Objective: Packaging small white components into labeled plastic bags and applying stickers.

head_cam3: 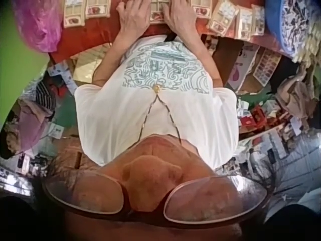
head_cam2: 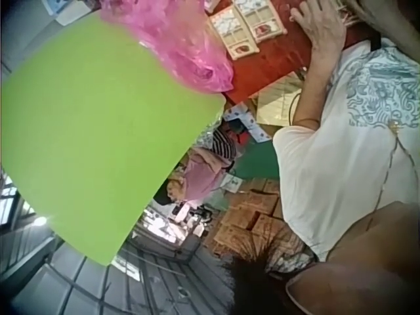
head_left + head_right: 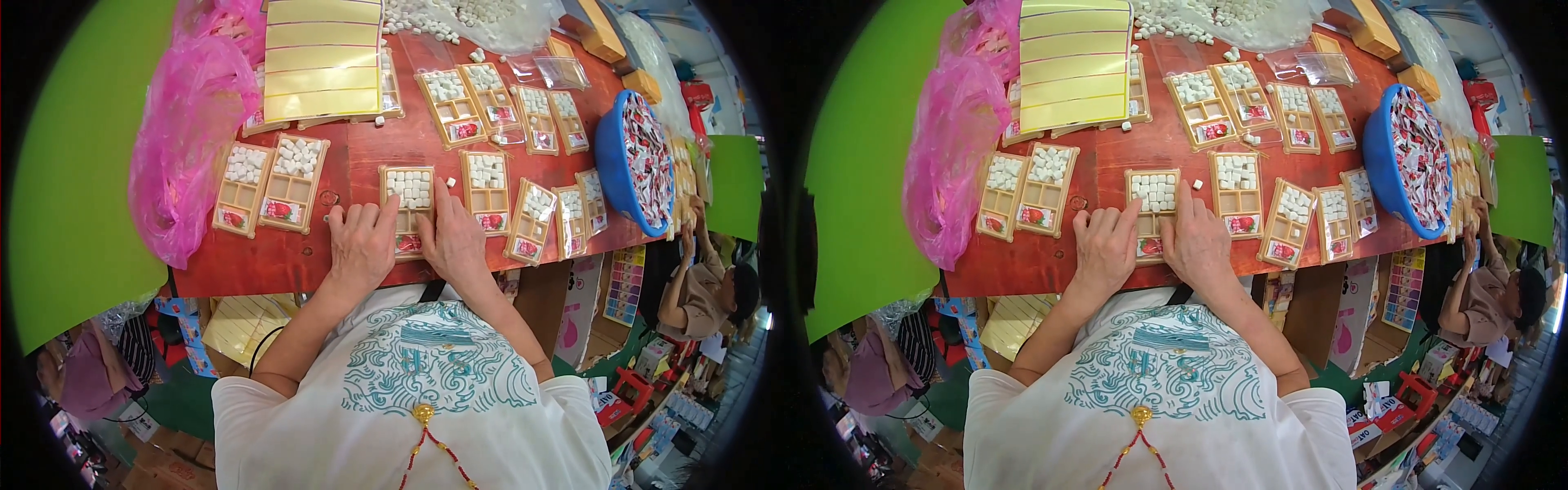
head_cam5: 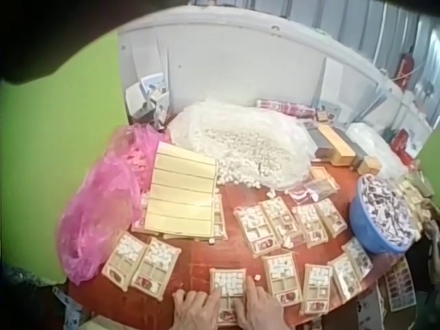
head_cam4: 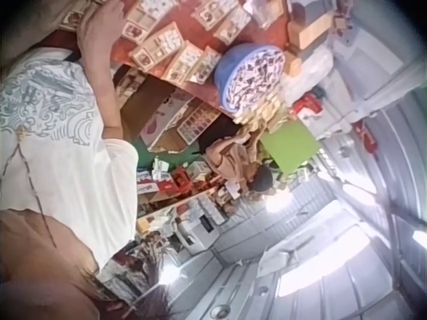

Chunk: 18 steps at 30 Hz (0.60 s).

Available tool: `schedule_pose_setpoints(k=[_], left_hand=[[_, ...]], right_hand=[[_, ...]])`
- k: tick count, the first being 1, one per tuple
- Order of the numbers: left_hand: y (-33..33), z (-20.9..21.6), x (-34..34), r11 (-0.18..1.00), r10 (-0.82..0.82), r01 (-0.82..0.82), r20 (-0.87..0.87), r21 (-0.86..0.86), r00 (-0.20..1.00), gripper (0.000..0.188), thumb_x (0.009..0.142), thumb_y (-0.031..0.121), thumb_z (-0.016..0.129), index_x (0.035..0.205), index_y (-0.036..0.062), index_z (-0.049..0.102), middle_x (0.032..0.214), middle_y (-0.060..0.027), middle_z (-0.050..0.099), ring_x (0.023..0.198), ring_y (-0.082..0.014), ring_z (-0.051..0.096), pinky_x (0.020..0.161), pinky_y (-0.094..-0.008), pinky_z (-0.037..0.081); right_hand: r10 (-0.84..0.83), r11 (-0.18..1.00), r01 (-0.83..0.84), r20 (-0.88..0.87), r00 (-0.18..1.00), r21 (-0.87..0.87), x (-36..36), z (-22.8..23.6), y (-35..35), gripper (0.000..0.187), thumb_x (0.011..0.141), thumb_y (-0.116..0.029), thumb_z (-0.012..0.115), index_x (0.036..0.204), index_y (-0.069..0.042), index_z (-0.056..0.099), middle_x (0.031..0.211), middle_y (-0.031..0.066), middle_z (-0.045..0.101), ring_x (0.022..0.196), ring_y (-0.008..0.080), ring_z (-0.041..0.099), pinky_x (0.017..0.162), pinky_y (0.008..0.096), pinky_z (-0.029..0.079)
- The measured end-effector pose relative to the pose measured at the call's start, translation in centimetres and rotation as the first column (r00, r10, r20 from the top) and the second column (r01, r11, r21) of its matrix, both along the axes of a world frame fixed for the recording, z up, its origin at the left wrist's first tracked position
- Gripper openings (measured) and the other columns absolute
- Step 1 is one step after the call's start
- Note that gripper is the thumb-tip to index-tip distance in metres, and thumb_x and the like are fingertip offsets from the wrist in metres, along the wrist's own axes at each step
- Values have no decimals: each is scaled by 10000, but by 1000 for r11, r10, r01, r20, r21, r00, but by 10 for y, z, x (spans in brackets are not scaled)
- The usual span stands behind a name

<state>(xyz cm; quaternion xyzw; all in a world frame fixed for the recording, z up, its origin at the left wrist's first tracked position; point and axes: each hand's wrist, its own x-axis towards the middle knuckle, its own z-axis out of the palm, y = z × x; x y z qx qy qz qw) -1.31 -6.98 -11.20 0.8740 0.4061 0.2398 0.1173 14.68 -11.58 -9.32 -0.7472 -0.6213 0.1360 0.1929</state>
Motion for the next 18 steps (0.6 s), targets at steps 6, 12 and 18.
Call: schedule_pose_setpoints(k=[6, 12, 18], left_hand=[[3, 3, 5, 998, -19, 27, -116, 65, 993, 380, 813, 198, 630, 1176, 87, 606, 805, -55, 484, 794, -221, 486, 819, -456, 316], [4, 4, 4, 980, 58, -20, -186, 200, 981, 398, 820, 253, 612, 1186, 97, 610, 1138, -141, 528, 1075, -314, 477, 961, -610, 271], [-6, -13, 3, 1000, -26, 27, -106, 4, 994, 481, 787, 277, 596, 1233, 97, 588, 1274, -174, 496, 1188, -362, 442, 1015, -687, 197]], right_hand=[[35, 998, -25, 189, 981, -56, 3, -2, 3, 536, 846, -218, 634, 1306, 7, 476, 869, 159, 586, 763, 297, 626, 642, 379, 504], [50, 997, -62, 223, 973, 49, 1, 12, 2, 531, 837, -229, 633, 1287, 13, 490, 1037, 191, 565, 907, 335, 586, 791, 407, 468], [269, 934, -259, -10, 963, 246, -14, 3, 11, 689, 862, -330, 599, 1382, 59, 368, 1457, 283, 308, 1329, 408, 340, 1070, 483, 274]])
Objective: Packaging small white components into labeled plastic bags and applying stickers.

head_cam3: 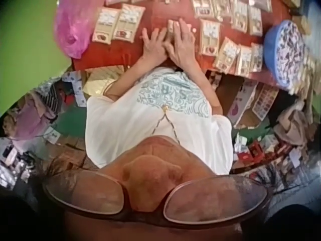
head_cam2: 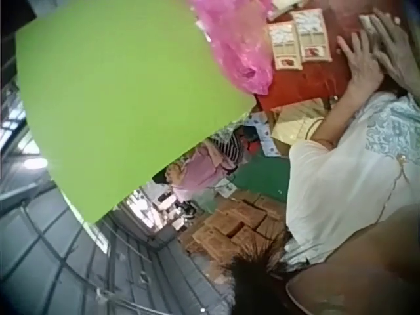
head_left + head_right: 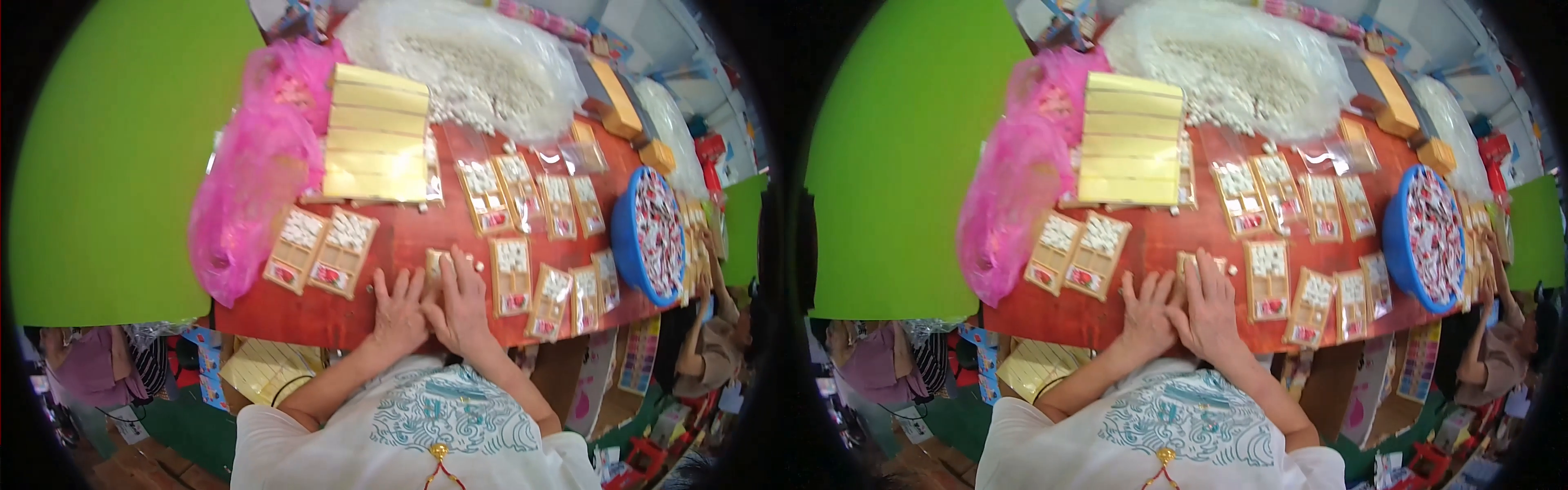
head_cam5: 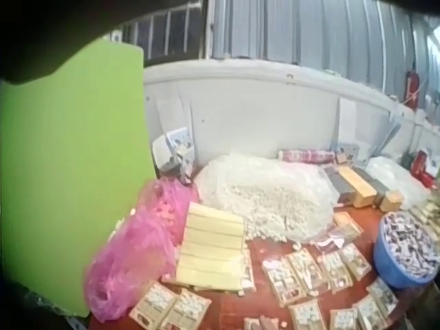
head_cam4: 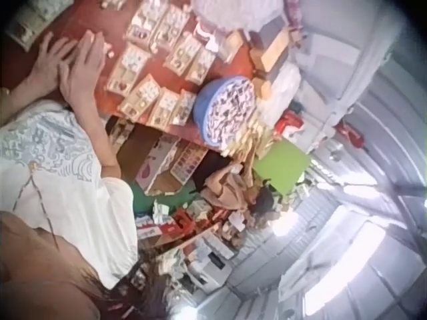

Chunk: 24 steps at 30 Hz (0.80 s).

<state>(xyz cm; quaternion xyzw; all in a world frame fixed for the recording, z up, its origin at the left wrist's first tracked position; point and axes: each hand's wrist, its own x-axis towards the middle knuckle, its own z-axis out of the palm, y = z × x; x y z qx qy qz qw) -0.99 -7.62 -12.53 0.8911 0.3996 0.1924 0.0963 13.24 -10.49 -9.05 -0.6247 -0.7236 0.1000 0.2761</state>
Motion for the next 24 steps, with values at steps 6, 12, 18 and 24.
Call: schedule_pose_setpoints(k=[6, 12, 18, 24], left_hand=[[32, 30, -27, 996, 88, -89, 139, 3, 986, 362, 816, 189, 599, 1153, 58, 614, 1181, -155, 572, 1151, -311, 494, 1015, -568, 293], [153, 66, -26, 988, 146, -150, 555, -38, 819, 321, 864, 103, 580, 1160, -23, 580, 1220, -218, 549, 1135, -368, 516, 977, -420, 397], [342, 96, -28, 849, 528, -497, 333, -180, 781, 335, 897, 277, 503, 1034, 4, 638, 1017, -244, 633, 1030, -415, 572, 856, -474, 438], [428, 63, -38, 927, 316, -253, 212, -278, 925, 273, 840, 215, 509, 950, 19, 664, 831, -195, 673, 790, -327, 654, 680, -399, 484]], right_hand=[[81, 988, -45, 240, 967, -150, -1, -18, 7, 772, 856, -470, 573, 1435, -13, 345, 1523, 207, 248, 1425, 375, 190, 1123, 504, 131], [79, 981, -25, 275, 958, -194, -3, -17, 16, 708, 861, -477, 552, 1448, -124, 373, 1543, 217, 184, 1442, 371, 121, 1121, 526, 77], [69, 982, -17, 270, 960, -189, -3, -17, 14, 695, 860, -479, 557, 1435, -126, 395, 1540, 224, 186, 1440, 373, 123, 1118, 531, 77], [78, 985, -30, 282, 956, -172, -6, -18, 11, 722, 867, -497, 542, 1444, -98, 369, 1539, 220, 193, 1437, 370, 139, 1115, 538, 86]])
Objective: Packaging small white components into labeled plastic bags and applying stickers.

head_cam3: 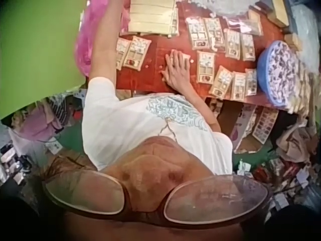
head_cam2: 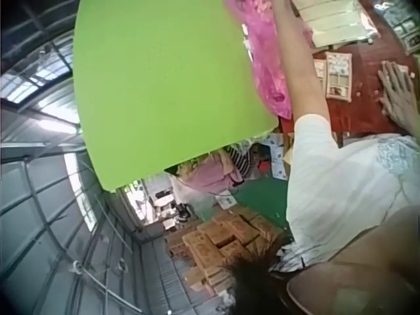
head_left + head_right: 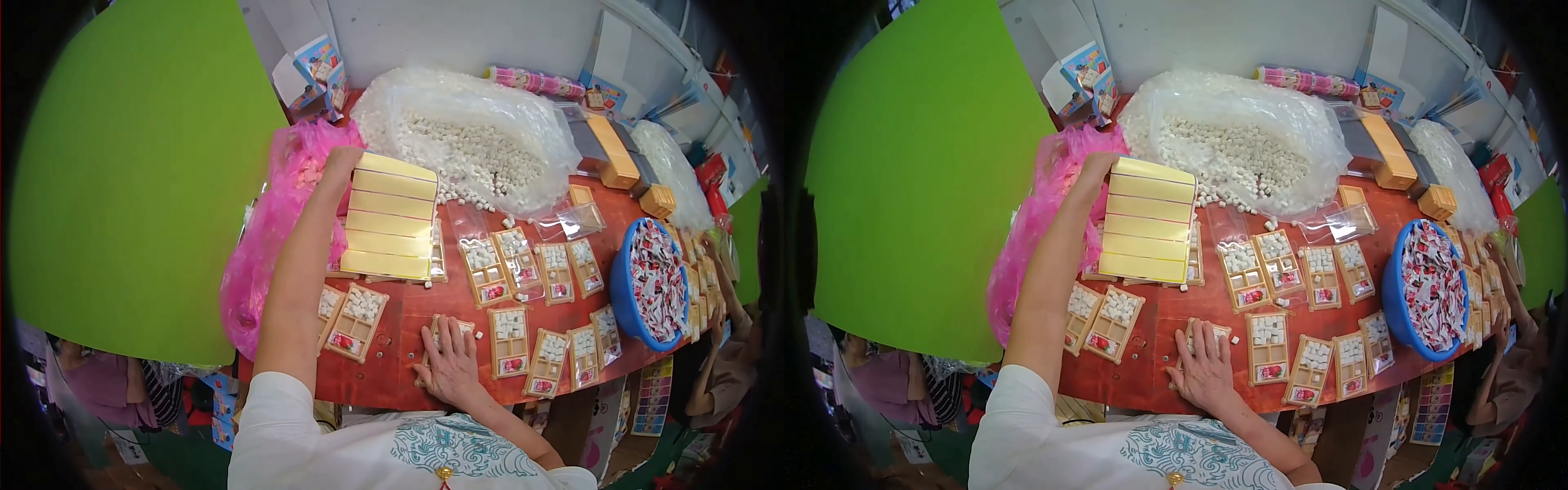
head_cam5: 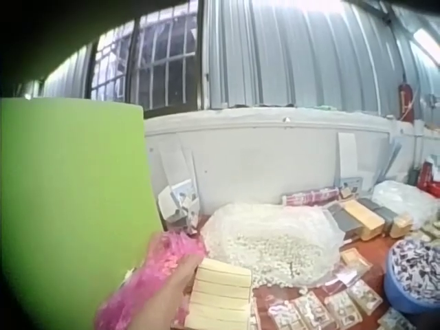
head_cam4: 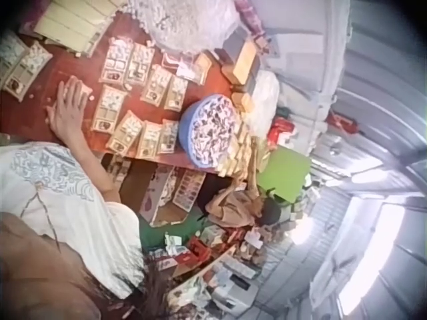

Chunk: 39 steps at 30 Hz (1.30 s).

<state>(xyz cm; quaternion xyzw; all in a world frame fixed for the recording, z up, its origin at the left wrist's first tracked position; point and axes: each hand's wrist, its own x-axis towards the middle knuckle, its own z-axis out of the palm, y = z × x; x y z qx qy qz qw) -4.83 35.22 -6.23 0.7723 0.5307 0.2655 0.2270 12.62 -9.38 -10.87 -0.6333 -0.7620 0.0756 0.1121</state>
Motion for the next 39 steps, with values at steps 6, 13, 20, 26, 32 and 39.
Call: schedule_pose_setpoints(k=[6, 13, 20, 26, 32, 39], left_hand=[[-83, 34, 14, 974, 12, 144, 667, -177, 745, 211, 796, 141, 559, 900, -10, 664, 776, -56, 652, 735, -131, 605, 654, -271, 455], [-190, 52, 21, 933, -60, 332, 852, -137, 521, 179, 862, 90, 550, 998, 22, 644, 891, 1, 642, 821, -71, 570, 781, -227, 442], [-249, 52, 18, 918, -45, 361, 862, -163, 505, 134, 907, 74, 543, 1011, 18, 606, 874, -1, 638, 811, -52, 564, 764, -208, 438], [-281, 53, 26, 919, -95, 366, 817, -147, 568, 115, 927, 67, 536, 1002, 18, 608, 881, 1, 630, 813, -32, 548, 743, -197, 431], [-297, 66, 32, 928, -159, 359, 766, -99, 623, 141, 932, 64, 525, 990, -10, 630, 865, 18, 615, 814, -41, 534, 738, -202, 433], [-297, 64, 30, 961, -174, 266, 588, -74, 790, 141, 913, 47, 518, 978, -4, 632, 850, 9, 615, 807, -51, 533, 718, -215, 428]], right_hand=[[5, 1000, -5, 12, 1000, 26, 1, -1, -2, 781, 875, -511, 526, 1444, -15, 325, 1537, 210, 212, 1440, 351, 149, 1120, 528, 107], [-6, 997, 11, -66, 998, 76, 5, -3, -2, 726, 874, -463, 564, 1431, -41, 366, 1524, 206, 247, 1427, 354, 190, 1122, 534, 113], [44, 949, 48, -284, 958, 310, 17, 41, 16, 505, 812, -243, 667, 1256, -50, 524, 1295, 172, 491, 1220, 310, 454, 1026, 494, 254], [170, 795, 72, -334, 927, 602, 8, 107, 79, 287, 783, -64, 676, 1056, -49, 588, 944, 98, 591, 898, 264, 569, 821, 388, 393], [214, 765, 53, -331, 919, 642, 4, 105, 106, 207, 787, -47, 678, 971, -47, 585, 879, 90, 591, 821, 270, 579, 755, 375, 416], [176, 769, 114, -379, 908, 629, 2, 111, 109, 189, 791, -29, 671, 958, -33, 583, 896, 108, 600, 808, 299, 591, 718, 396, 467]])
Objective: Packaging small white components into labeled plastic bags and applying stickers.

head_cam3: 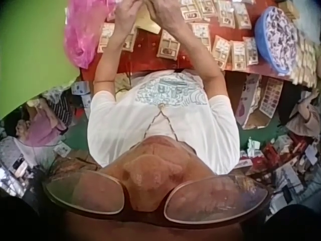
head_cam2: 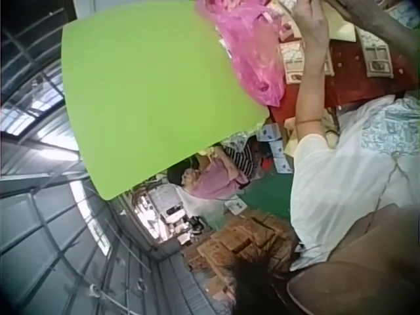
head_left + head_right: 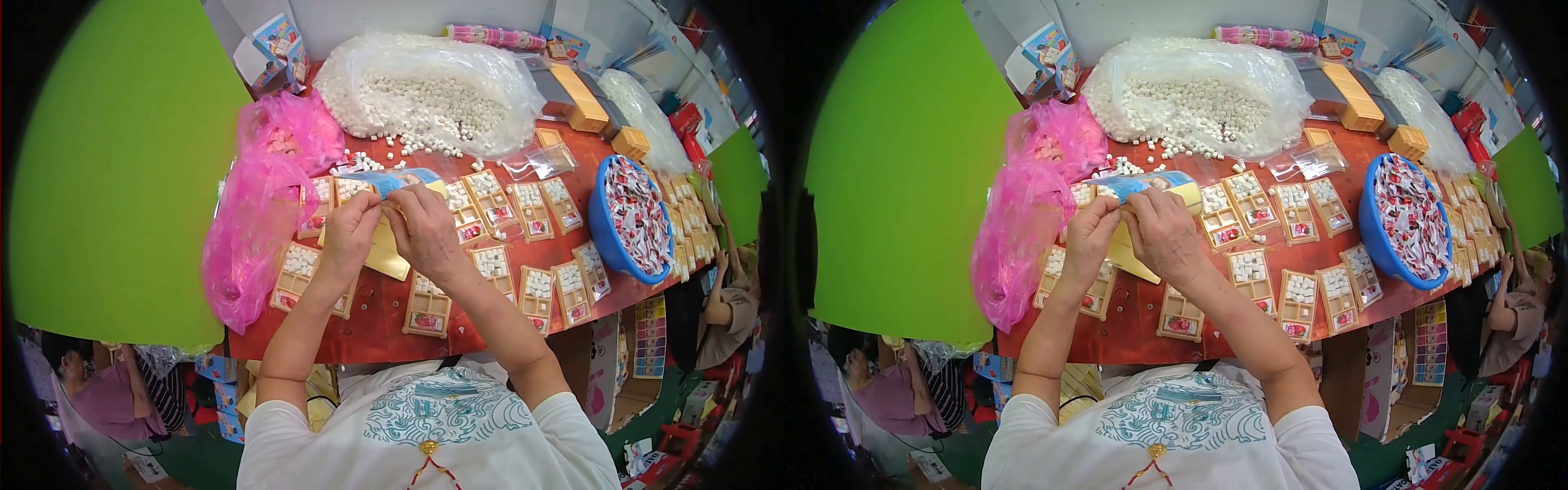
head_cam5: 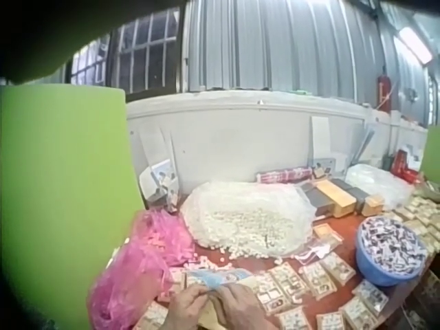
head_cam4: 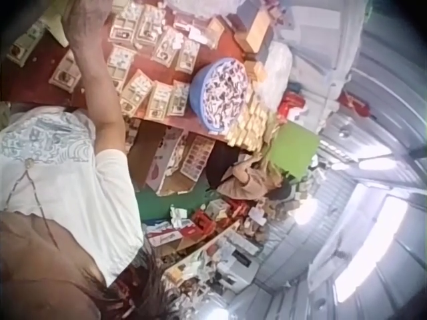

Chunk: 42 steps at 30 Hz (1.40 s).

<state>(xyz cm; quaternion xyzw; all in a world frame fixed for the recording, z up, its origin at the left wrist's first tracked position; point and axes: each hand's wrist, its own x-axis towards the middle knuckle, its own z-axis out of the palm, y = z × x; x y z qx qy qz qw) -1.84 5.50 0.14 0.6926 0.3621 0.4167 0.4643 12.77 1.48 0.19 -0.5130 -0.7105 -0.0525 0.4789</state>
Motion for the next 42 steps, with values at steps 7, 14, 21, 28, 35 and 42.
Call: schedule_pose_setpoints(k=[7, 14, 21, 28, 35, 42], left_hand=[[0, 9, 2, 985, 24, 3, -153, 174, 988, 118, 894, 41, 539, 953, -24, 617, 694, -47, 574, 656, -79, 522, 586, -265, 418], [5, 6, 3, 956, 16, 34, -166, 291, 986, 123, 887, 58, 551, 949, -26, 616, 662, -83, 561, 596, -115, 511, 550, -281, 403], [3, 7, 5, 986, -19, 42, -145, 163, 989, 128, 896, 84, 550, 957, -5, 620, 641, -30, 527, 597, -86, 492, 535, -266, 383], [18, 9, -1, 968, -54, 75, -94, 239, 994, 206, 897, 168, 526, 969, 4, 627, 762, -94, 607, 716, -167, 585, 643, -298, 442], [65, 1, -25, 999, -25, 32, -203, 34, 979, 282, 877, 176, 565, 1092, 1, 620, 967, -55, 634, 916, -148, 586, 800, -272, 455], [137, -44, -50, 981, 158, -107, 339, -164, 927, 104, 797, 107, 572, 824, 42, 648, 694, 0, 588, 594, -128, 539, 539, -240, 405]], right_hand=[[39, 998, -37, 33, 999, -45, 6, -3, 5, 154, 801, -9, 654, 938, -28, 589, 858, 104, 594, 751, 285, 600, 649, 369, 487], [91, 990, -92, -12, 996, -105, 13, 2, 5, 112, 825, -1, 621, 929, -32, 592, 821, 109, 583, 716, 296, 610, 604, 374, 489], [85, 986, -102, -129, 988, -130, 18, -4, 11, 52, 859, -19, 599, 910, -17, 594, 798, 120, 580, 703, 268, 613, 596, 341, 481], [122, 879, -446, -825, 552, -169, 36, -17, 23, 154, 914, -139, 578, 939, 3, 631, 851, 60, 661, 797, 119, 636, 758, 261, 503], [120, 862, -507, -982, 146, 30, 124, -36, 45, 314, 923, -160, 549, 1166, 33, 596, 1173, 168, 637, 1058, 292, 625, 942, 470, 484], [281, 800, -444, -905, -318, 404, 265, -35, 6, 328, 875, 64, 465, 1193, 134, 505, 1226, 285, 564, 1160, 399, 547, 1067, 567, 370]])
